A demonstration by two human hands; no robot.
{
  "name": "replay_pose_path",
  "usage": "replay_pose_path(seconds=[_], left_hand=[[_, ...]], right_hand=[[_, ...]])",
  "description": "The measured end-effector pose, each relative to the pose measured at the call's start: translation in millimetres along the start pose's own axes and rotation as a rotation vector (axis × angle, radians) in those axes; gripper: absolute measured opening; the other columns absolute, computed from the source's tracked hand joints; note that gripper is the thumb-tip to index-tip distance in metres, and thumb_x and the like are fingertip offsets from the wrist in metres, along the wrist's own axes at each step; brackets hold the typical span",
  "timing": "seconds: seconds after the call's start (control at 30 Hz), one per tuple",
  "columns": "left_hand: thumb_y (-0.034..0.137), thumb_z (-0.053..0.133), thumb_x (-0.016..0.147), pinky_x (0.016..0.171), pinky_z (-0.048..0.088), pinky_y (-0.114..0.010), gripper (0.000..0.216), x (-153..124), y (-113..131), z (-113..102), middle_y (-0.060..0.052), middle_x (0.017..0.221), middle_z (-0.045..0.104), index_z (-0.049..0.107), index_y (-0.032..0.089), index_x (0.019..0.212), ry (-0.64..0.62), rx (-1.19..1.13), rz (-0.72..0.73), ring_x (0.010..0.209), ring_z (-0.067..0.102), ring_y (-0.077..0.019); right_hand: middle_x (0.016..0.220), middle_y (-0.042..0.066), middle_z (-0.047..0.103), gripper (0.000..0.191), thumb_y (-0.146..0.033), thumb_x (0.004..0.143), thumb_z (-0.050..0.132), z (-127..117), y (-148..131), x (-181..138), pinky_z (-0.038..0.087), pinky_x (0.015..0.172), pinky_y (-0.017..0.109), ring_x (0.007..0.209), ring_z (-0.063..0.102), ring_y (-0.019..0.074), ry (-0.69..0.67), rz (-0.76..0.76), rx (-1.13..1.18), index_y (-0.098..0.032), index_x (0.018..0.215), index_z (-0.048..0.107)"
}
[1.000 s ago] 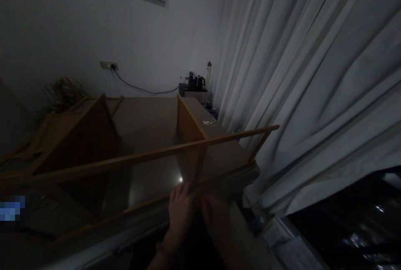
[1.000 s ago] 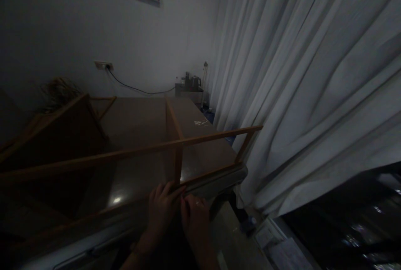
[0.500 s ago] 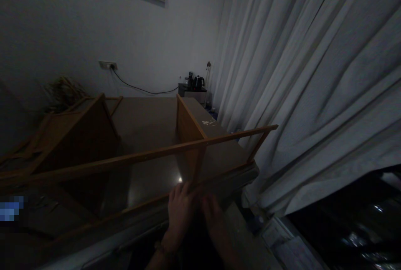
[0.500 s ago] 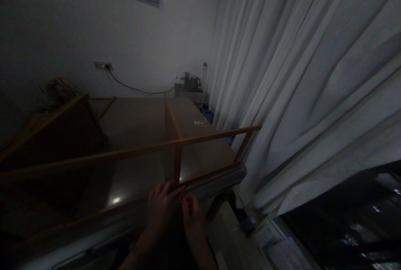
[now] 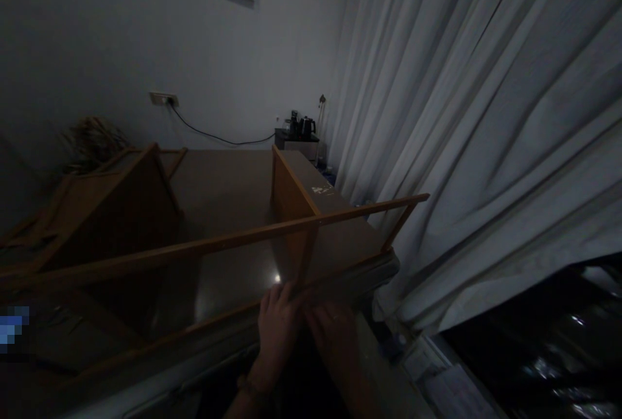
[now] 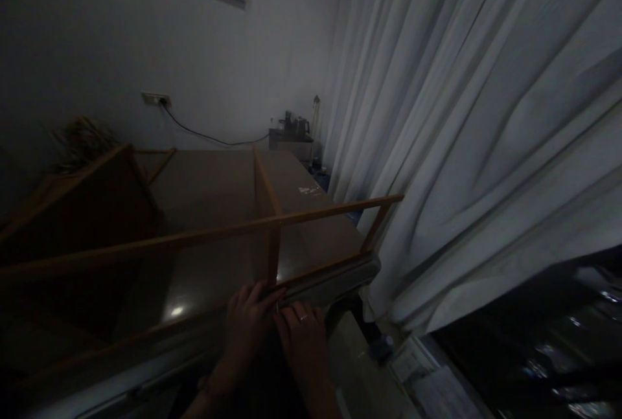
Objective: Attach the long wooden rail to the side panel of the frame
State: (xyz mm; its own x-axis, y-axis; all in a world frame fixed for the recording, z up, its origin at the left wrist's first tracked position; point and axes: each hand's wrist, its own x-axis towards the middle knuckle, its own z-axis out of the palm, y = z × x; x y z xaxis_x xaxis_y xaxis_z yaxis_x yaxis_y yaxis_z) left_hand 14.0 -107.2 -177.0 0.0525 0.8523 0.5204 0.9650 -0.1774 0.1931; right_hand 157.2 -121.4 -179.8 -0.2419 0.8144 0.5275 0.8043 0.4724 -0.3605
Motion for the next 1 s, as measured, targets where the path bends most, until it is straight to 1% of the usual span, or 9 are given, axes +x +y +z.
replay_pose_path(seconds=[0.1, 0.23, 0.4, 0.5, 0.57, 0.63, 0.8, 0.93, 1.0], left_hand=[[0.021, 0.077, 0.075, 0.088, 0.040, -0.038, 0.045, 0.1, 0.1, 0.2, 0.001, 0.118, 0.066, 0.067, 0.045, 0.112, -0.005, -0.008, -0.005, 0.101, 0.054, -0.0249], [0.024, 0.075, 0.078, 0.084, 0.040, -0.036, 0.041, 1.0, 1.0, -2.4, 0.003, 0.116, 0.067, 0.067, 0.045, 0.112, -0.014, -0.034, -0.006, 0.097, 0.055, -0.0226], [0.026, 0.074, 0.079, 0.085, 0.040, -0.036, 0.037, 2.1, 2.7, -5.6, 0.001, 0.115, 0.067, 0.068, 0.044, 0.111, -0.007, -0.030, 0.001, 0.098, 0.055, -0.0228], [0.026, 0.072, 0.081, 0.086, 0.040, -0.037, 0.034, 1.9, 3.3, -4.6, 0.001, 0.114, 0.067, 0.069, 0.044, 0.110, -0.002, -0.023, -0.011, 0.099, 0.055, -0.0234], [0.026, 0.071, 0.081, 0.086, 0.040, -0.037, 0.035, 1.6, 3.4, -3.5, 0.001, 0.115, 0.067, 0.068, 0.044, 0.111, -0.001, -0.018, -0.017, 0.100, 0.054, -0.0238], [0.028, 0.072, 0.081, 0.086, 0.039, -0.037, 0.036, 1.5, 3.3, -3.0, 0.001, 0.115, 0.067, 0.067, 0.044, 0.112, -0.009, -0.014, -0.018, 0.101, 0.054, -0.0241], [0.028, 0.072, 0.081, 0.085, 0.039, -0.037, 0.036, 2.1, 2.9, -3.9, 0.001, 0.113, 0.068, 0.067, 0.044, 0.113, -0.028, -0.020, -0.017, 0.098, 0.054, -0.0239], [0.022, 0.073, 0.079, 0.087, 0.039, -0.036, 0.042, 1.3, 1.9, -3.1, 0.001, 0.117, 0.066, 0.066, 0.044, 0.114, -0.027, -0.016, -0.009, 0.101, 0.053, -0.0233], [0.020, 0.074, 0.078, 0.088, 0.039, -0.036, 0.043, 0.6, 1.4, -2.1, 0.001, 0.117, 0.066, 0.067, 0.044, 0.113, -0.014, -0.005, -0.008, 0.101, 0.053, -0.0236]], right_hand=[[0.086, 0.002, 0.071, 0.034, -0.036, 0.102, 0.036, -1.5, -4.3, 2.9, 0.037, 0.082, 0.036, 0.082, 0.062, 0.0206, -0.004, 0.023, 0.005, -0.026, 0.089, 0.066], [0.088, 0.004, 0.070, 0.030, -0.040, 0.101, 0.041, -2.8, -2.0, 2.6, 0.039, 0.081, 0.036, 0.085, 0.063, 0.0216, 0.016, 0.098, 0.034, -0.025, 0.093, 0.066], [0.083, 0.006, 0.071, 0.036, -0.047, 0.097, 0.045, 0.7, -0.6, -0.1, 0.043, 0.079, 0.034, 0.083, 0.066, 0.0221, 0.016, 0.199, 0.138, -0.024, 0.082, 0.068], [0.072, 0.003, 0.070, 0.045, -0.045, 0.100, 0.039, 8.1, -4.9, 0.9, 0.046, 0.065, 0.027, 0.066, 0.066, 0.0175, 0.000, 0.280, 0.242, -0.021, 0.076, 0.067], [0.064, 0.001, 0.069, 0.050, -0.045, 0.101, 0.033, 13.7, -7.6, 1.8, 0.046, 0.054, 0.024, 0.055, 0.063, 0.0146, -0.011, 0.321, 0.313, -0.020, 0.074, 0.066], [0.061, 0.000, 0.069, 0.054, -0.046, 0.102, 0.029, 17.8, -8.9, 2.2, 0.045, 0.050, 0.023, 0.053, 0.063, 0.0145, -0.011, 0.342, 0.360, -0.019, 0.074, 0.066], [0.063, 0.000, 0.067, 0.049, -0.045, 0.102, 0.033, 16.7, -8.2, 1.2, 0.044, 0.054, 0.024, 0.055, 0.063, 0.0148, 0.002, 0.321, 0.332, -0.021, 0.070, 0.063], [0.078, 0.004, 0.068, 0.037, -0.049, 0.097, 0.044, 8.8, -6.2, -1.1, 0.045, 0.073, 0.032, 0.070, 0.064, 0.0193, 0.048, 0.232, 0.215, -0.021, 0.082, 0.063], [0.081, 0.005, 0.067, 0.035, -0.052, 0.095, 0.047, 5.6, -3.8, -2.3, 0.044, 0.079, 0.036, 0.077, 0.063, 0.0209, 0.063, 0.167, 0.171, -0.021, 0.087, 0.062]])
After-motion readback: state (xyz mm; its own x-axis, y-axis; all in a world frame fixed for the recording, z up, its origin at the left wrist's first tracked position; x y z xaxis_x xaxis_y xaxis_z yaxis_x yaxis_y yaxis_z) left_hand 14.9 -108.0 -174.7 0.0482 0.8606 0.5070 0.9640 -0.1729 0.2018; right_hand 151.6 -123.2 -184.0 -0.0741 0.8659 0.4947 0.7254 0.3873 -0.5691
